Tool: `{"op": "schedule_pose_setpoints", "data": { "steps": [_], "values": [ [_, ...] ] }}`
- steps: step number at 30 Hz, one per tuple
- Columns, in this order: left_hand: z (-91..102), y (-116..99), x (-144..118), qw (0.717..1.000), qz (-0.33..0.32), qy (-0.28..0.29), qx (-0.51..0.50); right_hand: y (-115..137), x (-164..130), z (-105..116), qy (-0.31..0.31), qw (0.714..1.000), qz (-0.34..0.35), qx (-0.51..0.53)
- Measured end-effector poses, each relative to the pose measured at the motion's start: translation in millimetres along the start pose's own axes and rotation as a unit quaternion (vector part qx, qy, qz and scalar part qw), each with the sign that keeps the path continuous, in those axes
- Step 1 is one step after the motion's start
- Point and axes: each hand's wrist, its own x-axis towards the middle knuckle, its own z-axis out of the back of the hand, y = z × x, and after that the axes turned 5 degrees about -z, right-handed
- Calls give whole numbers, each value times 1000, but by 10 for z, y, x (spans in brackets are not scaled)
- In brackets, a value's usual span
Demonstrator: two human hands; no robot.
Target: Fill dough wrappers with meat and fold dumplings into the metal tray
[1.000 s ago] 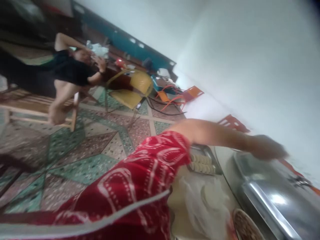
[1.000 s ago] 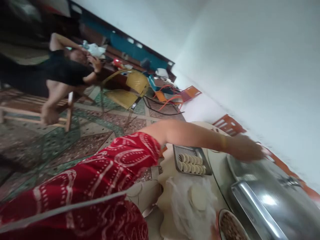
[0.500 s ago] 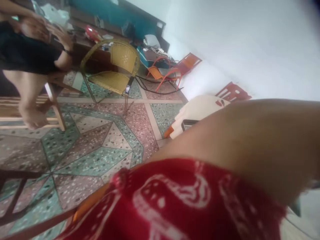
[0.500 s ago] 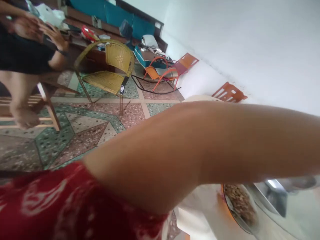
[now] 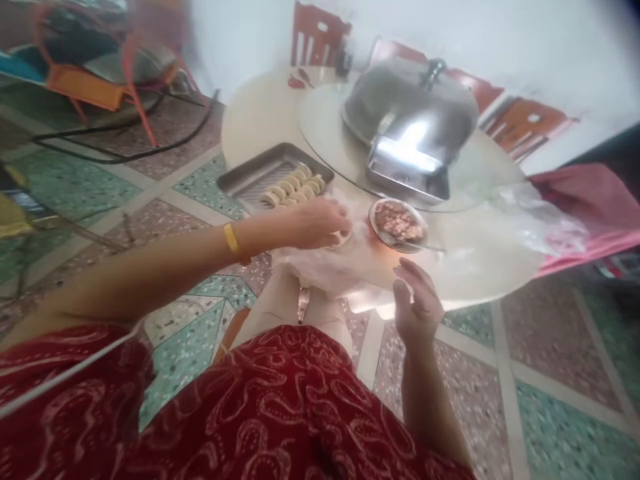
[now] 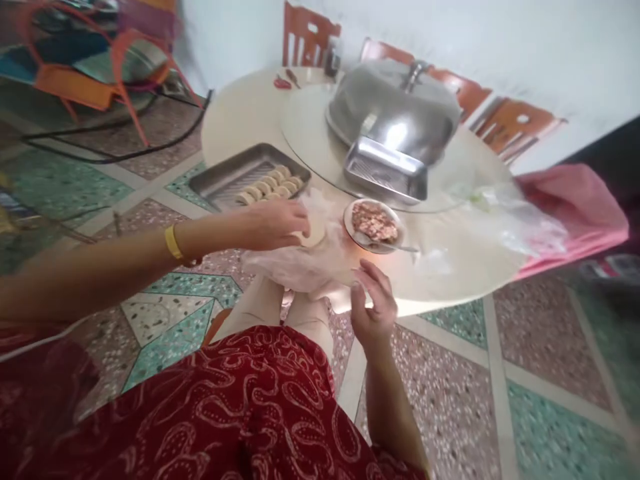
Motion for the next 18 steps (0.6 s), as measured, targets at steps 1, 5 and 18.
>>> {"op": "schedule_pose_setpoints", "data": {
  "steps": [1,5,18],
  "values": [
    [-191,85,-35,999,-18,40,12,-40,-59,-34,-4,1000,-9,-4],
    [-552,384,-16,997,-4,76,19,-153,-197,-131,23,999,-30,-22],
    [-603,669,227,977,12,210,-29,-339,-156,-460,67,997,-24,14]
  ]
}}
